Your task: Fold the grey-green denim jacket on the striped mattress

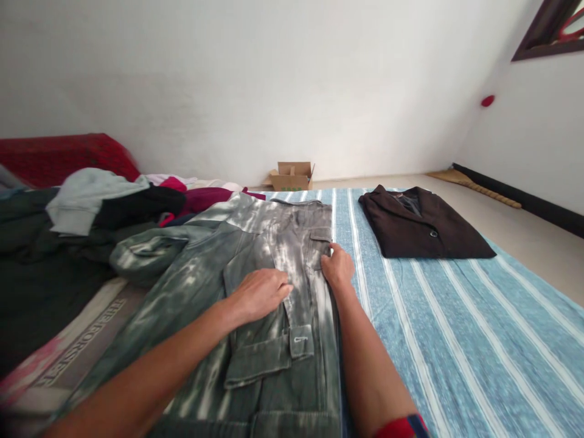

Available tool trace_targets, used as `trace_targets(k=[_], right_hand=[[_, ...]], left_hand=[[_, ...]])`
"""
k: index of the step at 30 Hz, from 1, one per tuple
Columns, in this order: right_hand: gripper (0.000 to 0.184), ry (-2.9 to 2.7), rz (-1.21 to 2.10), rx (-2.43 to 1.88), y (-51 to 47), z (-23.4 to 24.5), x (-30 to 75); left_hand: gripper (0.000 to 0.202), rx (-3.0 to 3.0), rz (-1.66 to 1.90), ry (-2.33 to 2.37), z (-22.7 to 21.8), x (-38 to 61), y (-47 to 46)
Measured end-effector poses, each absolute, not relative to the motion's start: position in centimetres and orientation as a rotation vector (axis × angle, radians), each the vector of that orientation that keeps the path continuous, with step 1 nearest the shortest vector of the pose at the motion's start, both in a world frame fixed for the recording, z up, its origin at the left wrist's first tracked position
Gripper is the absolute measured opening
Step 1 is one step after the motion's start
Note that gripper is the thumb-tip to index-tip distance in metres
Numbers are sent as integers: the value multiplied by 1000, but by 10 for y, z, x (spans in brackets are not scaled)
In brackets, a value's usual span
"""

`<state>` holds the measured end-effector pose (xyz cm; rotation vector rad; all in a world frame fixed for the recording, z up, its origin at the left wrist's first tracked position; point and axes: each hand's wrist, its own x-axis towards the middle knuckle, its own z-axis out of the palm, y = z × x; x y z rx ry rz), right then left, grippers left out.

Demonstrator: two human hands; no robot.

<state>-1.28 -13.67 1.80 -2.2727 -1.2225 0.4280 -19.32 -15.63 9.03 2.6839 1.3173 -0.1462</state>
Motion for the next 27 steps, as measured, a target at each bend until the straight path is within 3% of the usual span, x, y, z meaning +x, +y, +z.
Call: trace_targets(k=[5,12,20,27], right_hand=[[45,-1218,417,-2283,-139,17,-12],[43,-1209,394,-2285,-139,13,-10],[42,-1217,368,-2283,-139,11,-9],[40,-1223,361,-2269,-137,10,-9]], left_hand=[[36,2357,-239,1550,82,-250,-231],[34,1358,111,1523,64,-287,-296],[68,901,430,1413,79,-265,-310],[32,880,289,1307,70,-251,-313]])
